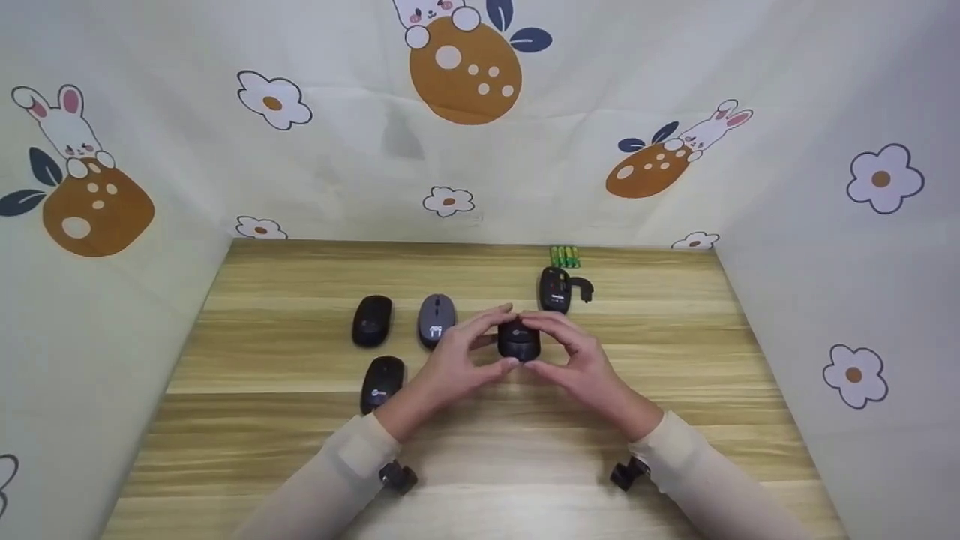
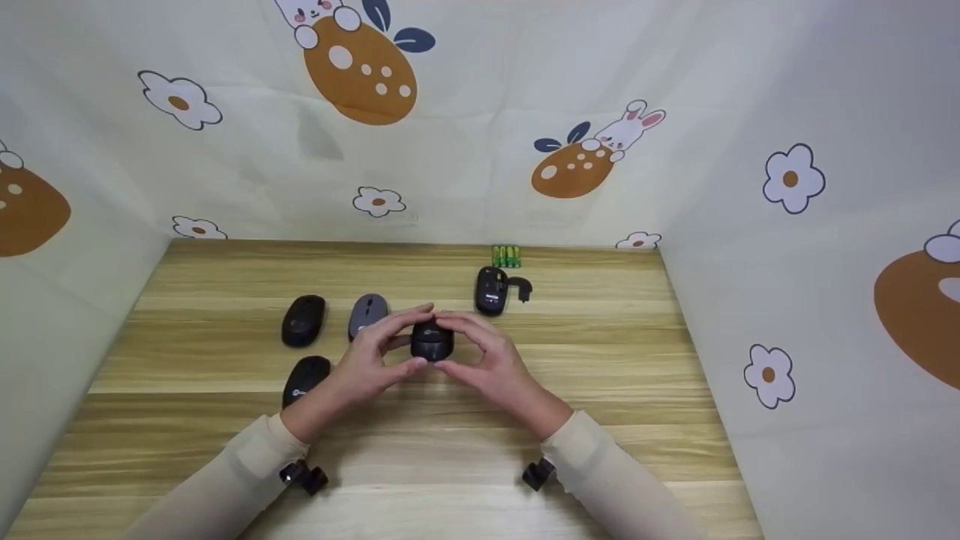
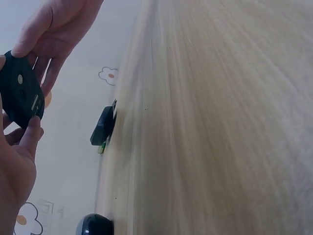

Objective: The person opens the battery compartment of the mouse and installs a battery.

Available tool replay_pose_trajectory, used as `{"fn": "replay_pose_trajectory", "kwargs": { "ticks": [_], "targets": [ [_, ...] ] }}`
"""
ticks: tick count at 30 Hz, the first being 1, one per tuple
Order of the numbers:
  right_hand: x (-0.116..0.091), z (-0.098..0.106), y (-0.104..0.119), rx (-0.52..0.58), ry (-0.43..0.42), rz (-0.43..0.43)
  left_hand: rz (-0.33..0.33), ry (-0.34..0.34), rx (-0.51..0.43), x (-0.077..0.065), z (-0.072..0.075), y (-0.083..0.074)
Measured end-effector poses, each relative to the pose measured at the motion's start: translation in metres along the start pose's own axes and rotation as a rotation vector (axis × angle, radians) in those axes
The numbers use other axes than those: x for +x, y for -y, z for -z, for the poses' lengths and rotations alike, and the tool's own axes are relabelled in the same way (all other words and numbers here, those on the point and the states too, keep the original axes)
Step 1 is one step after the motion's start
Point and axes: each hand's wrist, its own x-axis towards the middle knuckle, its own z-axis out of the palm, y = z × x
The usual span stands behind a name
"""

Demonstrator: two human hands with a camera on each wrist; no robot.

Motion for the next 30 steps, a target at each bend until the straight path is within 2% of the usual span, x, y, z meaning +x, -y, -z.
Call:
{"fn": "replay_pose_trajectory", "kwargs": {
  "ticks": [3,10,13,24,30],
  "targets": [
    [-0.001,0.0,0.0,0.037,-0.006,-0.015,-0.039,-0.008,-0.007,0.0,-0.0005,-0.0005],
    [0.0009,-0.0009,0.0028,0.071,-0.011,0.026,-0.164,-0.035,-0.044,0.0016,-0.0019,0.0018],
    [0.0015,-0.0006,0.0057,0.073,-0.016,0.024,-0.191,-0.043,-0.053,0.0021,-0.0023,0.0025],
    [0.0,-0.0027,0.0051,-0.002,-0.073,0.052,-0.204,-0.066,-0.101,0.0055,-0.0035,-0.0023],
    [-0.0004,-0.0039,0.0076,-0.047,-0.091,0.068,-0.202,-0.083,-0.094,0.0055,-0.0047,-0.0046]
  ]
}}
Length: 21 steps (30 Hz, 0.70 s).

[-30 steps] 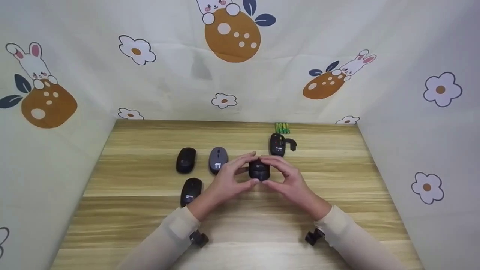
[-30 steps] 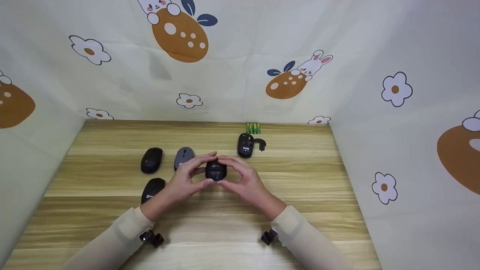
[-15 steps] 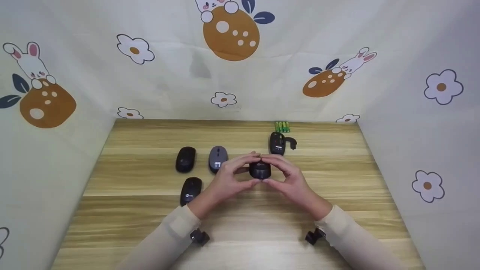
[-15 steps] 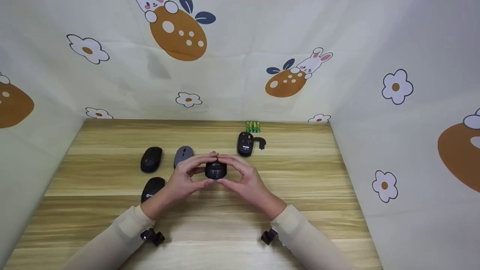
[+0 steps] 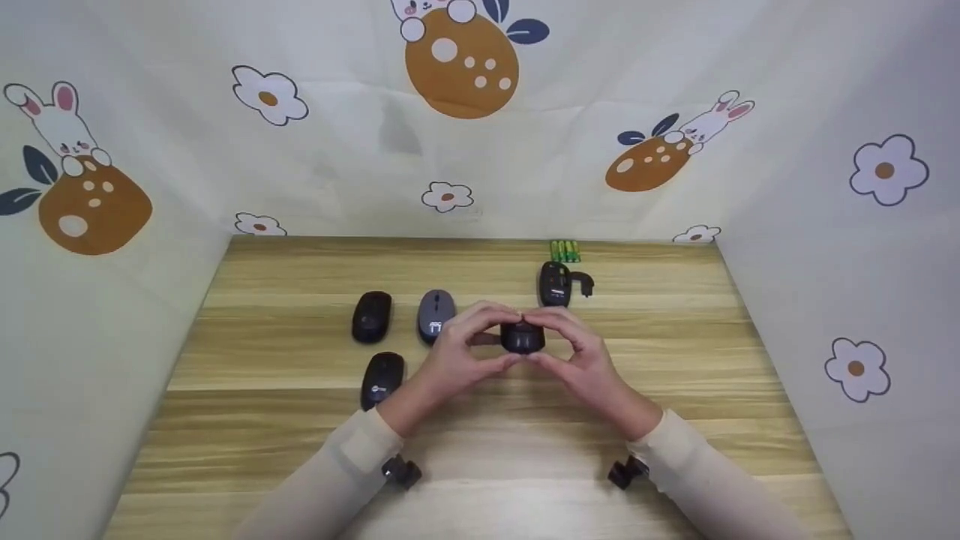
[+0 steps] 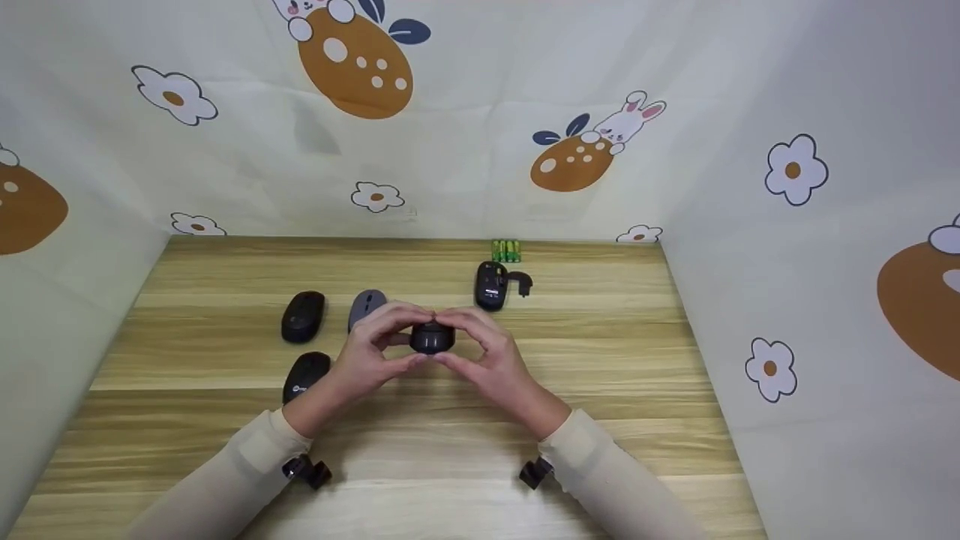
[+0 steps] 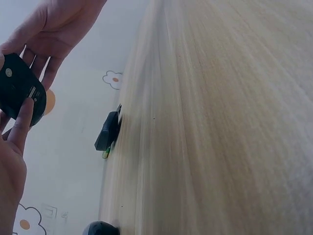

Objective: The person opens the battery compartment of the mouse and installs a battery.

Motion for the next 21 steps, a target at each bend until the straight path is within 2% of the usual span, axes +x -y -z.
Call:
{"fn": "replay_pose_trajectory", "kwargs": {
  "ticks": [10,14,21],
  "targets": [
    [0.0056,0.0011,0.0005,-0.091,-0.025,0.157,-0.063,-0.027,-0.006,0.0025,-0.0009,0.0],
    [0.006,-0.0003,0.0,-0.079,-0.034,0.157,-0.076,-0.033,0.006,0.0025,-0.0013,0.0],
    [0.0059,-0.002,0.0,-0.069,-0.047,0.142,-0.122,-0.075,0.139,0.0043,-0.0027,0.0035]
  ]
}}
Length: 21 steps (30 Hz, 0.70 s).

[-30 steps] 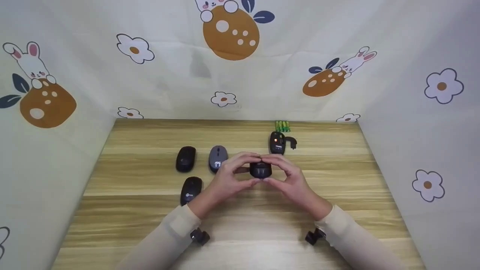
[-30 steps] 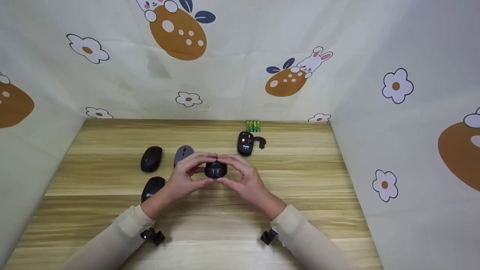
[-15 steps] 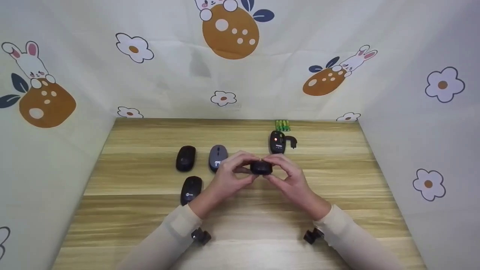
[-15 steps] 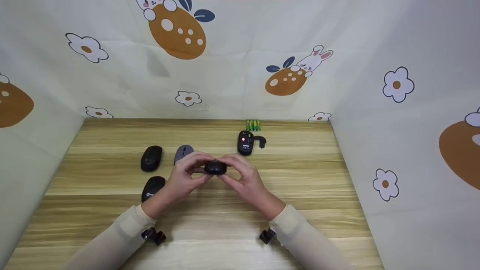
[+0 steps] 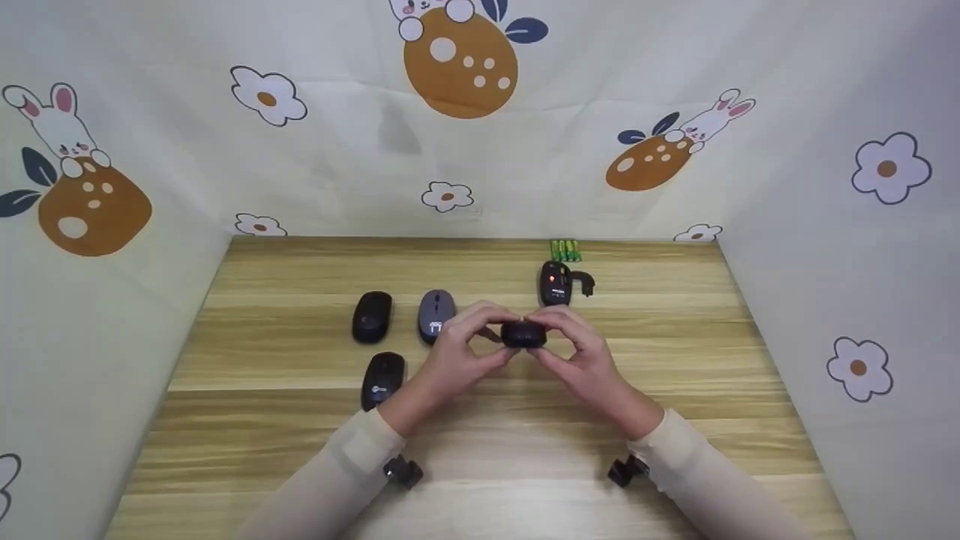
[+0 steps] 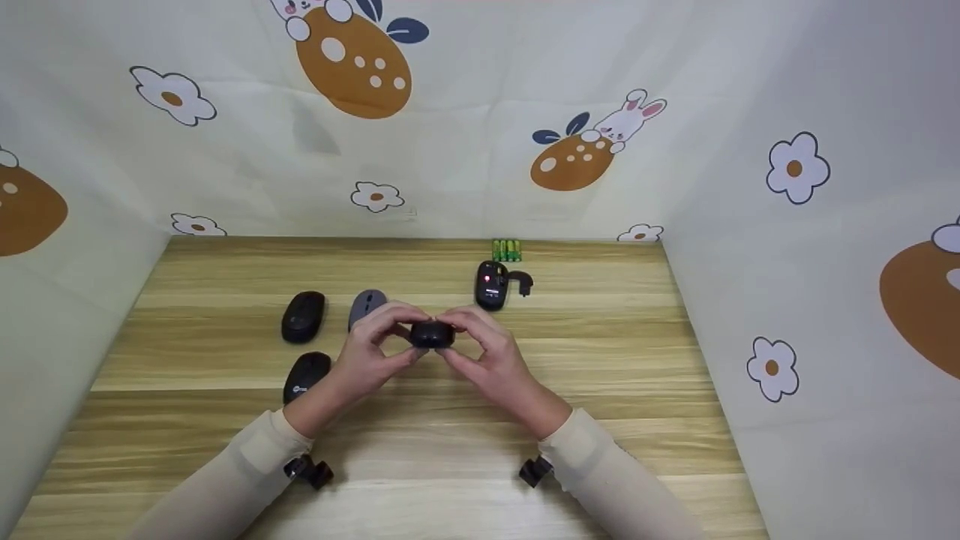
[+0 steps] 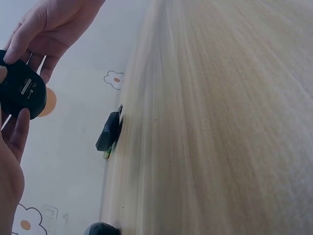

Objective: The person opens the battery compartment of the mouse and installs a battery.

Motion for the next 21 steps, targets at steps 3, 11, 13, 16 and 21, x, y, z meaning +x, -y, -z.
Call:
{"fn": "replay_pose_trajectory", "kwargs": {
  "ticks": [3,11,13,16,21],
  "targets": [
    [-0.0007,0.0004,-0.0011,0.001,0.005,-0.016,-0.013,-0.01,0.018,-0.0001,-0.0004,0.0024],
    [-0.0028,0.0009,-0.0003,0.045,0.026,-0.074,0.052,0.012,0.0,-0.0021,-0.0001,0.0003],
    [-0.0033,0.0009,0.0008,0.059,0.037,-0.096,0.087,0.021,-0.026,-0.0029,0.0003,-0.0012],
    [-0.0028,0.0006,0.0027,0.081,0.055,-0.124,0.131,0.03,-0.05,-0.0036,0.0004,-0.0029],
    [-0.0019,0.0007,0.0044,0.104,0.074,-0.153,0.169,0.033,-0.078,-0.0037,0.0001,-0.0039]
  ]
}}
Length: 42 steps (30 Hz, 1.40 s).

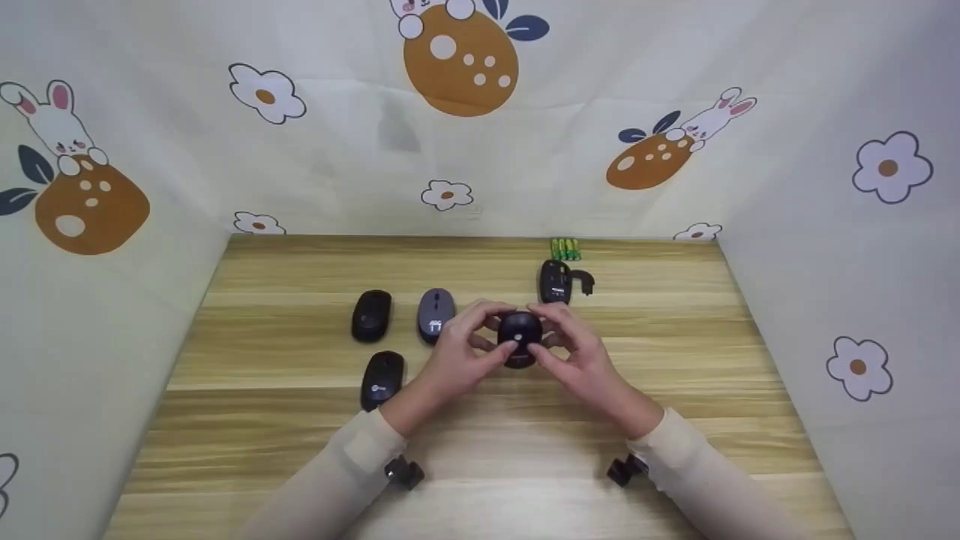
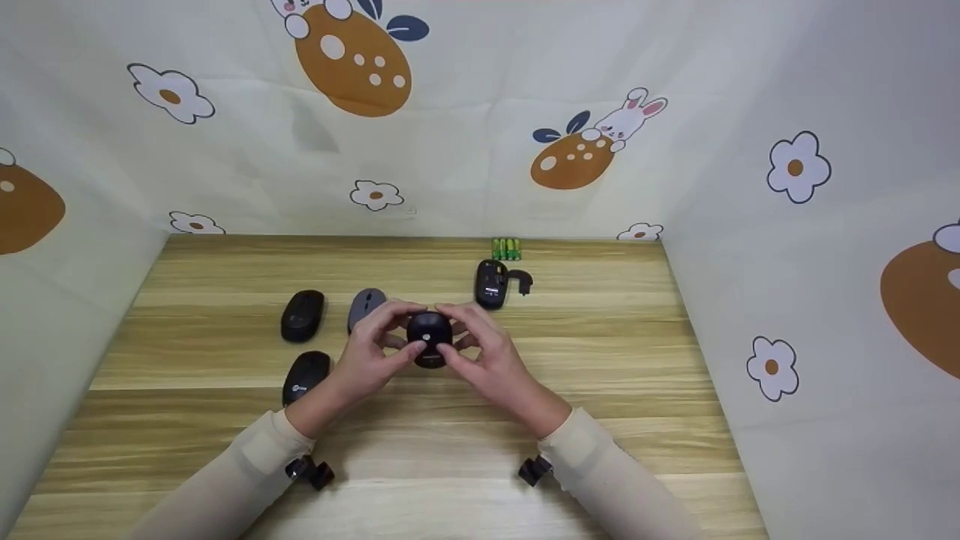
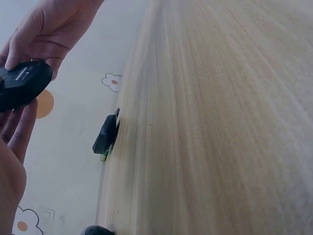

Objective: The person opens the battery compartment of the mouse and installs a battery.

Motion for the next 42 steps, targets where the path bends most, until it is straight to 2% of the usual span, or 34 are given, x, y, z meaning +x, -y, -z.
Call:
{"fn": "replay_pose_trajectory", "kwargs": {
  "ticks": [8,14,21,28,42],
  "targets": [
    [-0.0009,-0.0004,-0.0004,0.037,0.012,-0.061,0.025,-0.014,0.0,-0.0017,-0.0002,0.0004],
    [0.0001,-0.0016,0.0018,0.072,0.023,-0.101,0.077,-0.018,-0.016,-0.0015,-0.0001,0.0001],
    [-0.0002,-0.0028,0.0044,0.123,0.038,-0.214,0.157,0.005,-0.095,-0.0005,-0.0001,-0.0016],
    [0.0003,-0.0037,0.0059,0.201,0.057,-0.299,0.176,0.028,-0.121,0.0011,0.0003,-0.0001],
    [-0.0004,-0.0039,0.0014,0.264,0.061,-0.31,0.234,0.059,-0.125,0.0002,0.0002,-0.0001]
  ]
}}
